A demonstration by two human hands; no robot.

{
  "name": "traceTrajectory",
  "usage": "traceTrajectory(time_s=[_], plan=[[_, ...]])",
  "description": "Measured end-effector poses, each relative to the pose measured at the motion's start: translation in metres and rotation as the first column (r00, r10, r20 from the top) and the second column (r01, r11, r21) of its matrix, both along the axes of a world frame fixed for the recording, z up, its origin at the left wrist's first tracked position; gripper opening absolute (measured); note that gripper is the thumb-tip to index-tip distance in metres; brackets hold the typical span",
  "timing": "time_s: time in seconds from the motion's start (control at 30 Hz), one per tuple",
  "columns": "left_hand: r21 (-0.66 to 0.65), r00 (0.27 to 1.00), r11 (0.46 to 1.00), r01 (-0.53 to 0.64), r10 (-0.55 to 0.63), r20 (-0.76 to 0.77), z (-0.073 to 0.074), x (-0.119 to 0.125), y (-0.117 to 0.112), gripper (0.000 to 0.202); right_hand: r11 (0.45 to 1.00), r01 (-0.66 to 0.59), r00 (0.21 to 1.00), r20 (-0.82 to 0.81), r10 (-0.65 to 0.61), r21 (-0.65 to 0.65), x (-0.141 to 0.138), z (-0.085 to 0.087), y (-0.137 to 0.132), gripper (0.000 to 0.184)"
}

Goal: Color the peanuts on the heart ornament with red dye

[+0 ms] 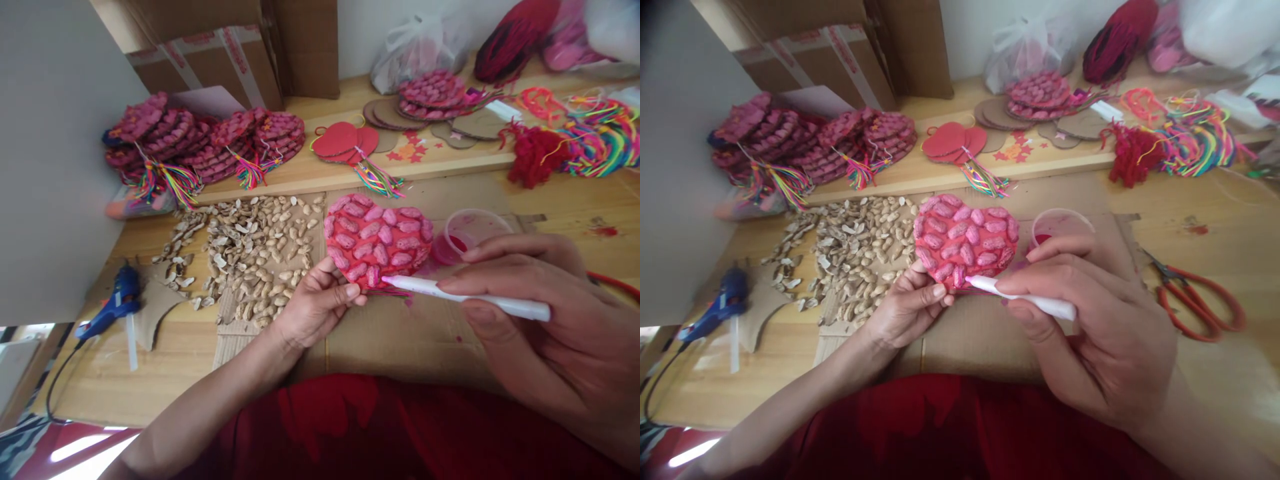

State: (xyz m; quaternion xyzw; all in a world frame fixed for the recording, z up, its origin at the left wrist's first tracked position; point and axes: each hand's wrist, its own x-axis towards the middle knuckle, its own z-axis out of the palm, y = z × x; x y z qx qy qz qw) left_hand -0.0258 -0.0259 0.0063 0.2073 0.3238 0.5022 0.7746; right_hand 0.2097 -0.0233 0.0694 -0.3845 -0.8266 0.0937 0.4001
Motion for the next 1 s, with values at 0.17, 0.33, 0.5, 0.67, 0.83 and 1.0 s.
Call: traceTrajectory(time_s=[0.17, 0.33, 0.5, 0.67, 0.83, 1.0], plan=[[-0.007, 1.000, 1.000, 0.003, -0.003, -0.001, 0.0005, 0.0007, 0.0006, 0.036, 1.000, 0.020, 1.000, -0.021, -0.019, 0.017, -0.0003, 0.0001, 0.0009, 0.022], [0.018, 1.000, 1.000, -0.003, 0.003, -0.012, 0.0013, 0.0009, 0.0002, 0.035, 0.999, 0.005, 1.000, -0.026, -0.005, 0.035, -0.0001, -0.0030, 0.0021, 0.022], [0.041, 1.000, 0.999, 0.003, -0.003, -0.016, 0.0003, 0.0016, -0.0007, 0.034, 0.999, 0.036, 0.999, -0.028, -0.036, 0.021, -0.0017, 0.0014, -0.0005, 0.021], [0.044, 0.999, 0.999, -0.001, 0.003, -0.044, 0.0005, 0.0040, -0.0015, 0.036, 0.998, 0.047, 0.998, -0.043, -0.048, -0.031, -0.0007, 0.0041, -0.0005, 0.020], [0.050, 0.997, 0.999, 0.007, -0.004, -0.074, 0.0014, 0.0043, -0.0021, 0.036, 1.000, 0.022, 0.999, -0.043, -0.023, -0.010, -0.0005, 0.0000, 0.0006, 0.022], [0.016, 1.000, 1.000, 0.015, -0.015, -0.025, -0.0002, 0.0021, -0.0014, 0.038, 0.997, 0.072, 0.996, -0.042, -0.073, -0.018, -0.0028, -0.0011, -0.0015, 0.022]])
